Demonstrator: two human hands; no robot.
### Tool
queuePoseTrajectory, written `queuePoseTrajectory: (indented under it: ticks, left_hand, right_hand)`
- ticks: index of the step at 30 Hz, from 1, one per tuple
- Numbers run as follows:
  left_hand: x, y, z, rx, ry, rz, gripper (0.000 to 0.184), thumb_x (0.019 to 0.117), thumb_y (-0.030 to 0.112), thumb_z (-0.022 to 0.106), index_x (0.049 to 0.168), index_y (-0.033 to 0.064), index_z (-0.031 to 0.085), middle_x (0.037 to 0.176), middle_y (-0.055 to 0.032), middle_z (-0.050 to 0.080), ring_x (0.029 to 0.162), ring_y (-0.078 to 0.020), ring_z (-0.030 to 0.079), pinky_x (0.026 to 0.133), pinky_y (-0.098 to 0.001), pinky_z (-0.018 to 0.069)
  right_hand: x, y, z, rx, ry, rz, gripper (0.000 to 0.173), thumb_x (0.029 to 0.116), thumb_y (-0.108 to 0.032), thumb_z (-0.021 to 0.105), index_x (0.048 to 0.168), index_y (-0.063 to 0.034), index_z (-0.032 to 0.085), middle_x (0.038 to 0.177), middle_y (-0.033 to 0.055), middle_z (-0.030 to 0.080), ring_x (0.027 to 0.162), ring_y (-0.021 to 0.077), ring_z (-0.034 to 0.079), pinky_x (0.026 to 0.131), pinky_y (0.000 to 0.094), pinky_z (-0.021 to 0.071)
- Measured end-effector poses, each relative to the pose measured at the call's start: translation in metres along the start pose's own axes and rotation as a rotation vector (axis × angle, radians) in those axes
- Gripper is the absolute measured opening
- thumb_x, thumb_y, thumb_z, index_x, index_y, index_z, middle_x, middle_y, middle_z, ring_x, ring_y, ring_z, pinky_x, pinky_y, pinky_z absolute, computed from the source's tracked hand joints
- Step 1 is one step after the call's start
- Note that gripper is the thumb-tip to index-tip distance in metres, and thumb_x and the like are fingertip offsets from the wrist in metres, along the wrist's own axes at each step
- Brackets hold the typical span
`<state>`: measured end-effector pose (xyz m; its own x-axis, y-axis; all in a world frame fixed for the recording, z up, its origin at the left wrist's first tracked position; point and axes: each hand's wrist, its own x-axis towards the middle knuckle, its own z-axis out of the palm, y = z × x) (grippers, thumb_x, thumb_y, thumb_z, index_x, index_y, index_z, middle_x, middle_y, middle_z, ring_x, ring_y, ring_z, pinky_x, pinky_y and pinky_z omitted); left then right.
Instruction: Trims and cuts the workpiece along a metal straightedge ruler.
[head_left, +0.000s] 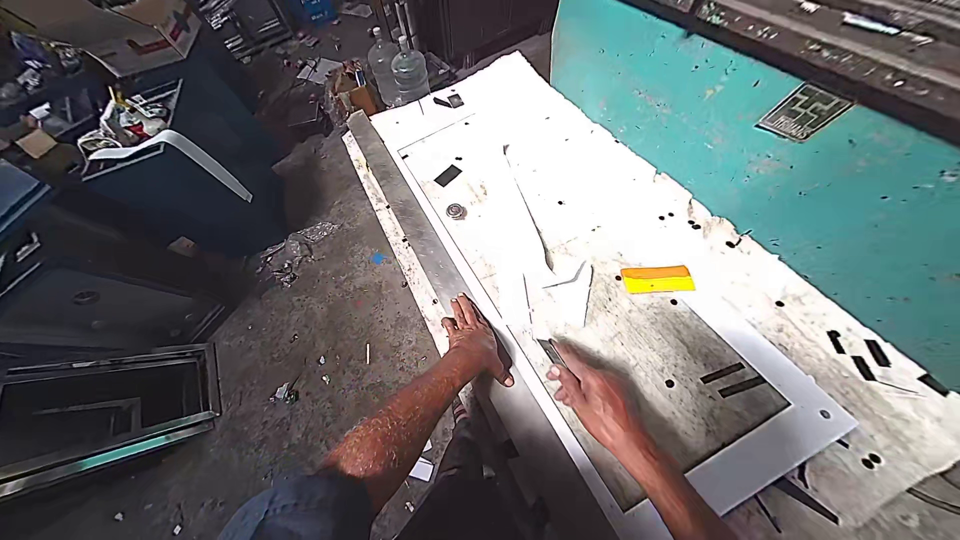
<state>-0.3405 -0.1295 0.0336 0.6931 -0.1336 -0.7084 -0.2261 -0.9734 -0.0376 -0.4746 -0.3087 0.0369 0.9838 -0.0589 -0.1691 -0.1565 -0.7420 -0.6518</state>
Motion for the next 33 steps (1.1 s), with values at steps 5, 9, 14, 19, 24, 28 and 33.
queuePoseTrajectory:
  ticks: [5, 9, 14, 19, 24, 28, 33]
  left_hand:
    - [0.000, 0.000, -0.002, 0.007, -0.009, -0.003, 0.167, 0.0446, 0.078, 0.086, 0.161, -0.0070, 0.000, 0.164, -0.0340, -0.022, 0.155, -0.0514, -0.009, 0.116, -0.0721, 0.0187]
    - [-0.001, -0.002, -0.002, 0.006, -0.023, 0.008, 0.166, 0.0468, 0.078, 0.085, 0.161, -0.0055, -0.001, 0.164, -0.0318, -0.025, 0.155, -0.0503, -0.010, 0.117, -0.0713, 0.0168]
    - [0.000, -0.004, -0.003, -0.016, -0.028, 0.020, 0.166, 0.0467, 0.077, 0.086, 0.161, -0.0057, -0.001, 0.164, -0.0307, -0.025, 0.155, -0.0501, -0.011, 0.117, -0.0715, 0.0159]
    - [0.004, -0.004, 0.002, -0.027, -0.009, 0.027, 0.167, 0.0470, 0.076, 0.087, 0.161, -0.0069, -0.003, 0.164, -0.0312, -0.024, 0.155, -0.0498, -0.011, 0.116, -0.0722, 0.0169]
    - [0.003, -0.004, -0.001, -0.028, -0.029, 0.030, 0.163, 0.0478, 0.075, 0.087, 0.161, -0.0070, 0.002, 0.164, -0.0306, -0.025, 0.155, -0.0494, -0.012, 0.117, -0.0713, 0.0165]
    - [0.004, -0.003, 0.002, -0.012, -0.027, 0.029, 0.166, 0.0473, 0.076, 0.086, 0.161, -0.0074, -0.001, 0.164, -0.0312, -0.025, 0.155, -0.0495, -0.011, 0.117, -0.0719, 0.0159]
    - [0.006, -0.002, 0.000, -0.001, -0.028, 0.018, 0.167, 0.0455, 0.078, 0.085, 0.161, -0.0066, 0.000, 0.165, -0.0315, -0.023, 0.155, -0.0494, -0.010, 0.118, -0.0702, 0.0150]
  right_hand:
    - [0.147, -0.057, 0.024, -0.207, -0.083, -0.167, 0.045, 0.1062, -0.023, 0.047, 0.151, -0.0197, 0.055, 0.121, 0.0145, 0.073, 0.108, 0.0307, 0.071, 0.098, 0.0481, 0.0538]
    - [0.210, -0.093, 0.037, -0.345, -0.182, -0.118, 0.044, 0.1056, -0.030, 0.048, 0.149, -0.0310, 0.055, 0.117, 0.0140, 0.074, 0.109, 0.0361, 0.070, 0.090, 0.0577, 0.0537]
    - [0.252, -0.103, 0.058, -0.363, -0.213, -0.174, 0.041, 0.1063, -0.026, 0.047, 0.145, -0.0212, 0.060, 0.121, 0.0154, 0.072, 0.114, 0.0360, 0.068, 0.094, 0.0571, 0.0532]
    - [0.271, -0.109, 0.065, -0.298, -0.215, -0.225, 0.037, 0.1040, -0.020, 0.051, 0.138, -0.0158, 0.066, 0.117, 0.0169, 0.072, 0.110, 0.0375, 0.069, 0.092, 0.0595, 0.0537]
    - [0.281, -0.118, 0.069, -0.360, -0.222, -0.257, 0.036, 0.1019, -0.019, 0.054, 0.135, -0.0162, 0.068, 0.115, 0.0171, 0.073, 0.108, 0.0384, 0.069, 0.088, 0.0604, 0.0549]
    - [0.285, -0.119, 0.069, -0.343, -0.262, -0.307, 0.033, 0.0995, -0.013, 0.055, 0.129, -0.0089, 0.070, 0.115, 0.0198, 0.072, 0.110, 0.0400, 0.068, 0.090, 0.0608, 0.0541]
    - [0.278, -0.119, 0.065, -0.382, -0.300, -0.313, 0.031, 0.0976, -0.013, 0.057, 0.126, -0.0065, 0.070, 0.109, 0.0206, 0.072, 0.105, 0.0403, 0.069, 0.085, 0.0603, 0.0550]
